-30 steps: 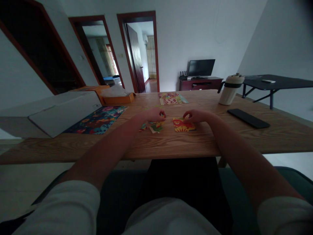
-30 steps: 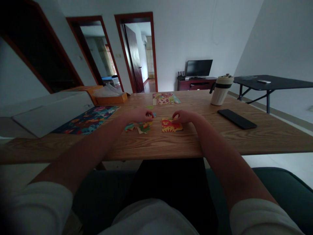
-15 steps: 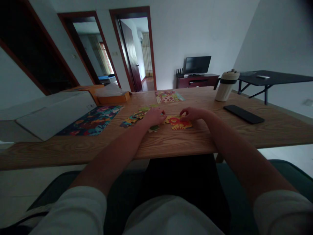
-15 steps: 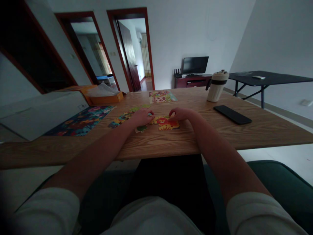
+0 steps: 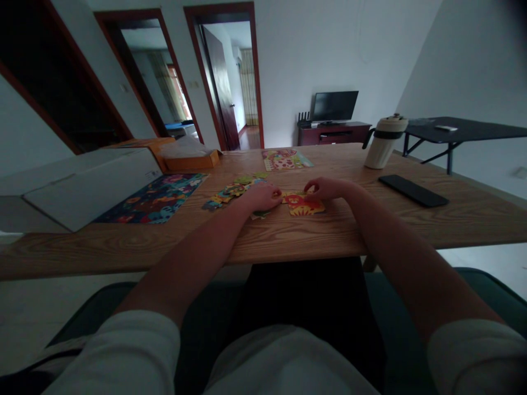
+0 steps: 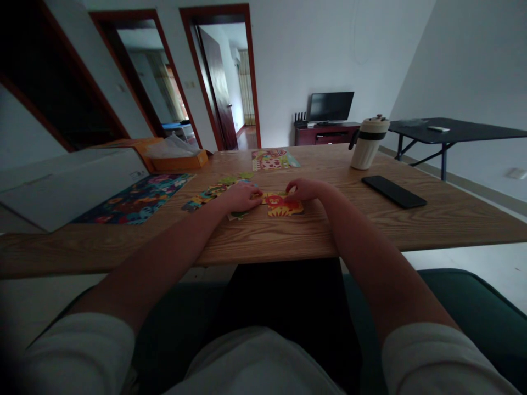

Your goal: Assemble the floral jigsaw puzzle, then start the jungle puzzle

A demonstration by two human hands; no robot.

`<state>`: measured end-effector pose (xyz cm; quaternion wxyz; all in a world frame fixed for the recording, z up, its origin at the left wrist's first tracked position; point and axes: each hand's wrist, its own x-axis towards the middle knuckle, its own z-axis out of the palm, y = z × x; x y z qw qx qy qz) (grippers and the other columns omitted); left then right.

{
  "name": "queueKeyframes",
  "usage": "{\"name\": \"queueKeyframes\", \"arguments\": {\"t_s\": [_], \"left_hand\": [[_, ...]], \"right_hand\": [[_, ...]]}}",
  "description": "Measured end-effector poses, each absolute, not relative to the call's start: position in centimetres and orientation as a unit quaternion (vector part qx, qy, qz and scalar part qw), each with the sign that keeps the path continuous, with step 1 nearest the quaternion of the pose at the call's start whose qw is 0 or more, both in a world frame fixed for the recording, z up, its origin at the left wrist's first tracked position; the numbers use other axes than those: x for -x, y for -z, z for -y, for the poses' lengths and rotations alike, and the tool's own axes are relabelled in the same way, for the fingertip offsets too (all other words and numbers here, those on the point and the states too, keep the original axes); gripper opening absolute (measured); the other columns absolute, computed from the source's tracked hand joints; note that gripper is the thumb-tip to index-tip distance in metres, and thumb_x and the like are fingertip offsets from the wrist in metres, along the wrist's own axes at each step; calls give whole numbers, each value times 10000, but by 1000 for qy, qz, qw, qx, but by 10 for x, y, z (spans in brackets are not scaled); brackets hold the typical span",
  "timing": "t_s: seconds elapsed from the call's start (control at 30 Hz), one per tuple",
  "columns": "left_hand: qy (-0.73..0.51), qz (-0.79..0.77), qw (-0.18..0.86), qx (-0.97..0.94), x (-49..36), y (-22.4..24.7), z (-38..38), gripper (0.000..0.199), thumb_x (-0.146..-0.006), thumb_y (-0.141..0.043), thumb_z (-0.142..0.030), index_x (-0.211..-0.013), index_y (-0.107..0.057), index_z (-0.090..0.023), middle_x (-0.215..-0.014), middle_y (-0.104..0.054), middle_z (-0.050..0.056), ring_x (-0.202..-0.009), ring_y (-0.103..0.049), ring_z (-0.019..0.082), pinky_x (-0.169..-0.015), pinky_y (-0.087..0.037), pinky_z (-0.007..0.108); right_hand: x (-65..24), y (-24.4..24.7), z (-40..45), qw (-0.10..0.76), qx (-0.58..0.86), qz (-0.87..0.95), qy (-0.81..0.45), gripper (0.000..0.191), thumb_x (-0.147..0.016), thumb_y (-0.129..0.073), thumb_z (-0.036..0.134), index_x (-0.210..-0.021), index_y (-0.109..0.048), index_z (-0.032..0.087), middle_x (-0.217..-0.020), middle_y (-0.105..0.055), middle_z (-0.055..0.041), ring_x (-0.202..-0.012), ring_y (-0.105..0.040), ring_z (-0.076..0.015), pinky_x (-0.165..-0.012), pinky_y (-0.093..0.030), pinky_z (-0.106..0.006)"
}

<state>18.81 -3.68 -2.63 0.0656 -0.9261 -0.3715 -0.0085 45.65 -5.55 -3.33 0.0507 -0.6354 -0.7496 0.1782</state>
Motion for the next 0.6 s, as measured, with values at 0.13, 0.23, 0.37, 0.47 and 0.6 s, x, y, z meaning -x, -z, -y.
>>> {"name": "queueKeyframes", "arguments": {"t_s": [0.13,0.23,0.37,0.47,0.6], "left_hand": [[12,384,74,920,-189,25,40,463,-1001,-489,-501,-1277,-745,-233,-1262,-732,107,-1169,-643,313,-1015,-458,409],[11,382,81,920,-189,25,40,456,-1003,-481,-490,-1296,-736,-253,-1284,-720,94,-1174,-636,306,-1017,-455,406],[6,366,75,928,-189,26,38,446,-1007,-474,-431,-1321,-728,-243,-1284,-718,102,-1179,-635,303,-1021,-452,399],[10,369,71,927,-189,26,38,448,-1002,-476,-435,-1313,-736,-243,-1267,-727,108,-1184,-635,313,-1025,-451,409],[0,389,73,919,-190,24,40,446,-989,-491,-469,-1292,-751,-270,-1265,-730,104,-1178,-637,330,-1023,-454,438]], "right_hand": [[-456,33,56,50,638,747,-179,639,-786,-787,638,-1303,-733,267,-1218,-742,-115,-1009,-725,-305,-923,-548,-401],[-456,33,56,50,637,749,-176,634,-796,-780,629,-1305,-728,255,-1214,-742,-113,-1005,-725,-294,-913,-551,-380],[-456,34,56,49,636,749,-180,621,-818,-769,603,-1314,-716,232,-1188,-748,-122,-982,-726,-288,-882,-560,-371],[-457,34,55,47,639,746,-183,631,-818,-766,610,-1325,-711,237,-1177,-750,-122,-967,-726,-288,-871,-560,-375],[-458,35,54,46,639,747,-180,655,-793,-771,657,-1309,-723,255,-1142,-760,-104,-982,-724,-291,-890,-552,-373]]}}
